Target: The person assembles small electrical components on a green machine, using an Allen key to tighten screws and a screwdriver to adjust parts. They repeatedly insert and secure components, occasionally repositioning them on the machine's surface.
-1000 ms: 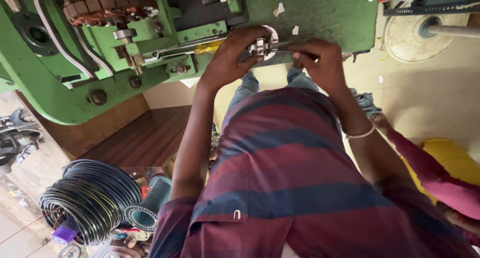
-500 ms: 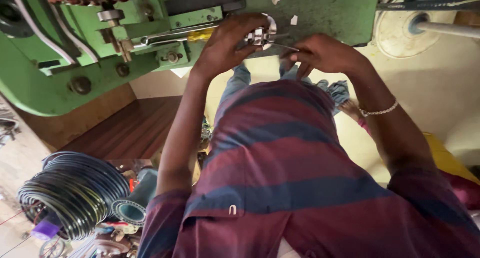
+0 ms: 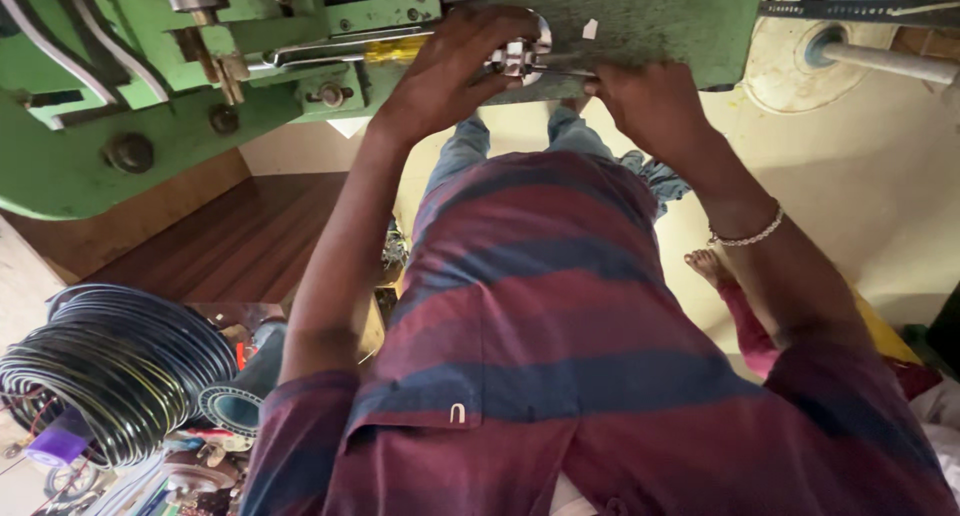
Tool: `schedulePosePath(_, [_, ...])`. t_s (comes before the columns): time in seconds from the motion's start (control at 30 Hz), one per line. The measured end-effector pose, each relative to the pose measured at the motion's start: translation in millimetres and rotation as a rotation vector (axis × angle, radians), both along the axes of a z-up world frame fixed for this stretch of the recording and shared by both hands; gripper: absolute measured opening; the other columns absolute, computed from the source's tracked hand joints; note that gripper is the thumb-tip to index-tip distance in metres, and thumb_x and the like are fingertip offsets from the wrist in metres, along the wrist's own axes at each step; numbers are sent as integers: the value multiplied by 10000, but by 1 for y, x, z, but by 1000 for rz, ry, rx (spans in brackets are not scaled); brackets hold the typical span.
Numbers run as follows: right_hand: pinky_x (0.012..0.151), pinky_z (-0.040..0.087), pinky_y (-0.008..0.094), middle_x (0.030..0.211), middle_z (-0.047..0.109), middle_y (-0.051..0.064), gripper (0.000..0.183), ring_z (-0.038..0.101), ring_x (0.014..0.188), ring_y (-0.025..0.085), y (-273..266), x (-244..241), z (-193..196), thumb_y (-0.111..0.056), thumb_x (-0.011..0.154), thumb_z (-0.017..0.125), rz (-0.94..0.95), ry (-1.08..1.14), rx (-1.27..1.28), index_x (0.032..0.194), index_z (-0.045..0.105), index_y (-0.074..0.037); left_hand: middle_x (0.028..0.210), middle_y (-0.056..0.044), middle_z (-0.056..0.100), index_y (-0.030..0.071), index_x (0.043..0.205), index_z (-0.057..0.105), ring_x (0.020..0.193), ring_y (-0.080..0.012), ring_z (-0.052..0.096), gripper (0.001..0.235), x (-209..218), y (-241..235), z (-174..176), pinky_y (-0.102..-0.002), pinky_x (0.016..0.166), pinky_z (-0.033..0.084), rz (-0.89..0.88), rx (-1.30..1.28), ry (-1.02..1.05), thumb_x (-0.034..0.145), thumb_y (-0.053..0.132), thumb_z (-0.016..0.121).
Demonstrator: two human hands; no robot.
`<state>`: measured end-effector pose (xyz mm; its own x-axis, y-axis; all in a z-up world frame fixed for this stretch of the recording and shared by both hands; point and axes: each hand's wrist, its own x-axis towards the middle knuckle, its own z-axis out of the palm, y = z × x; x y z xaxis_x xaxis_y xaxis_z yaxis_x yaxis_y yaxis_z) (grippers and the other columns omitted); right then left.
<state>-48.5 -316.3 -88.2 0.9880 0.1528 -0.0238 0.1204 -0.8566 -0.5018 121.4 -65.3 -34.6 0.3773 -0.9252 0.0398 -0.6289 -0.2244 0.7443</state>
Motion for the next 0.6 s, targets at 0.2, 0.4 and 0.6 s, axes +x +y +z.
schedulePosePath(0.2, [670, 537, 420, 783, 663, 94, 151, 675, 722, 284, -8, 1, -23, -223, 990, 742, 80, -175, -102, 953, 658, -103, 1505, -63, 607, 177, 1423, 541, 1212, -335, 564, 615, -2, 2, 4, -440, 1081, 464, -13, -54, 48, 879, -20, 752])
schedulePosePath(0.4, [746, 522, 389, 883, 671, 64, 162, 673, 819, 238, -43, 52, -21, -156, 913, 743, 258, -472, -212, 1059, 694, -105, 1390, -110, 611, 149, 1441, 528, 1219, -377, 558, 564, -3, -11, -5, -481, 1043, 455, 127, -51, 52, 942, 89, 785])
schedulePosePath(0.6, [761, 567, 390, 980, 734, 148, 361, 715, 829, 271, -20, 25, 7, -103, 889, 782, -61, -88, 412, 1233, 701, -32, 1256, -72, 661, 207, 1421, 555, 1145, -353, 574, 547, -5, -14, 4, -473, 1009, 473, 208, 112, 162, 926, 126, 773])
